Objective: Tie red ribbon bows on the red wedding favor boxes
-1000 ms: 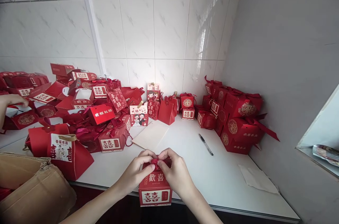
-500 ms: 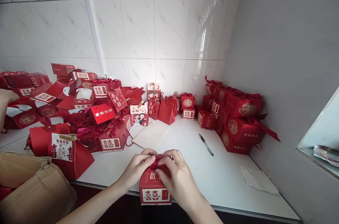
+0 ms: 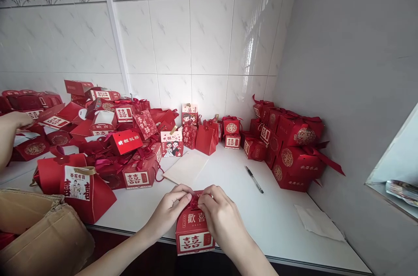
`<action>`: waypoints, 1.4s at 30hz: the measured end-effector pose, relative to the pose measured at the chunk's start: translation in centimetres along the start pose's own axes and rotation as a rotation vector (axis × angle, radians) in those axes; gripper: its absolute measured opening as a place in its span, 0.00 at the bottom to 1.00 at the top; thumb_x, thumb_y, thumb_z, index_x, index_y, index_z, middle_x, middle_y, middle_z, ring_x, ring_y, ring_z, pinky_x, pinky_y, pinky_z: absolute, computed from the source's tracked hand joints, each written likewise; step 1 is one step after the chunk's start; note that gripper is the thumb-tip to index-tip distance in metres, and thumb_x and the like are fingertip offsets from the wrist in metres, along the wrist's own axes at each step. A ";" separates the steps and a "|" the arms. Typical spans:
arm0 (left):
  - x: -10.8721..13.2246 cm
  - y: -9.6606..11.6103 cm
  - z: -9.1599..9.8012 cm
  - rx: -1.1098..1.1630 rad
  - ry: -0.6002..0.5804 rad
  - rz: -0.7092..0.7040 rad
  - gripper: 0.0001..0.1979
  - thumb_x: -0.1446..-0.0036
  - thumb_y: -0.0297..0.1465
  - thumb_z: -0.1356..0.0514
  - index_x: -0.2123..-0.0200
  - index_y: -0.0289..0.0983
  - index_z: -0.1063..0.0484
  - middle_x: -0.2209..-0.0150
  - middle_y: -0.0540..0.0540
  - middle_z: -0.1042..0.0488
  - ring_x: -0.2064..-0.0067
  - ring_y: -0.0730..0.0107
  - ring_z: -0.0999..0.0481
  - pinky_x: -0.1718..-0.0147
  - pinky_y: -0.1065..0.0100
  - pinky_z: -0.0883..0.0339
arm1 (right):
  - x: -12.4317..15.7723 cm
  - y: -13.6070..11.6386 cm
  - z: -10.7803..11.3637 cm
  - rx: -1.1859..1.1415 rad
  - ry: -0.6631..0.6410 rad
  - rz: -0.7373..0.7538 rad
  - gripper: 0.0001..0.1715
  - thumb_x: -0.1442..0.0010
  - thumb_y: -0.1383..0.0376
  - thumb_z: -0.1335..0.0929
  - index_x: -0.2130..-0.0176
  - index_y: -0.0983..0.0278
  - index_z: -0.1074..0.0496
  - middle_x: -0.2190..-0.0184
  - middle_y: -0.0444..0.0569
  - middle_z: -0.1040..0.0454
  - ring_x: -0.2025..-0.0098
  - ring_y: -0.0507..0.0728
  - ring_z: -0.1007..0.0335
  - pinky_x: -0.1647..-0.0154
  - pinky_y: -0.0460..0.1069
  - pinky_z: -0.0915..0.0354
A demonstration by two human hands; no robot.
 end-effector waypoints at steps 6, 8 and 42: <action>0.2 0.6 1.5 -0.243 0.106 -0.107 0.17 0.40 0.36 0.50 0.77 0.38 0.30 0.64 0.45 0.29 0.59 0.62 0.30 0.57 0.63 0.39 | 0.5 1.9 0.2 -0.023 -0.069 -0.089 0.13 0.36 0.69 0.45 0.67 0.60 0.36 0.65 0.49 0.33 0.68 0.53 0.32 0.68 0.48 0.33; 0.4 0.9 2.1 -0.310 0.146 -0.125 0.15 0.40 0.35 0.49 0.77 0.38 0.30 0.65 0.46 0.30 0.59 0.62 0.30 0.57 0.62 0.40 | 0.7 2.3 0.2 0.011 -0.092 -0.095 0.13 0.36 0.70 0.46 0.66 0.60 0.37 0.64 0.49 0.33 0.67 0.53 0.32 0.68 0.48 0.33; 2.5 -1.0 -0.3 0.187 -0.215 0.220 0.11 0.45 0.39 0.46 0.66 0.36 0.33 0.49 0.41 0.30 0.82 0.81 0.35 0.87 0.75 0.42 | 2.6 5.1 -3.9 -1.031 -0.265 -0.832 0.20 0.54 0.52 0.29 0.77 0.65 0.35 0.81 0.40 0.33 0.78 0.49 0.40 0.73 0.45 0.43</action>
Point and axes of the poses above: each hand's wrist, its own x-axis away from the middle knuckle, its own z-axis out of the back of the hand, y = z × x, the point moved 8 cm from there along -x, towards the middle knuckle
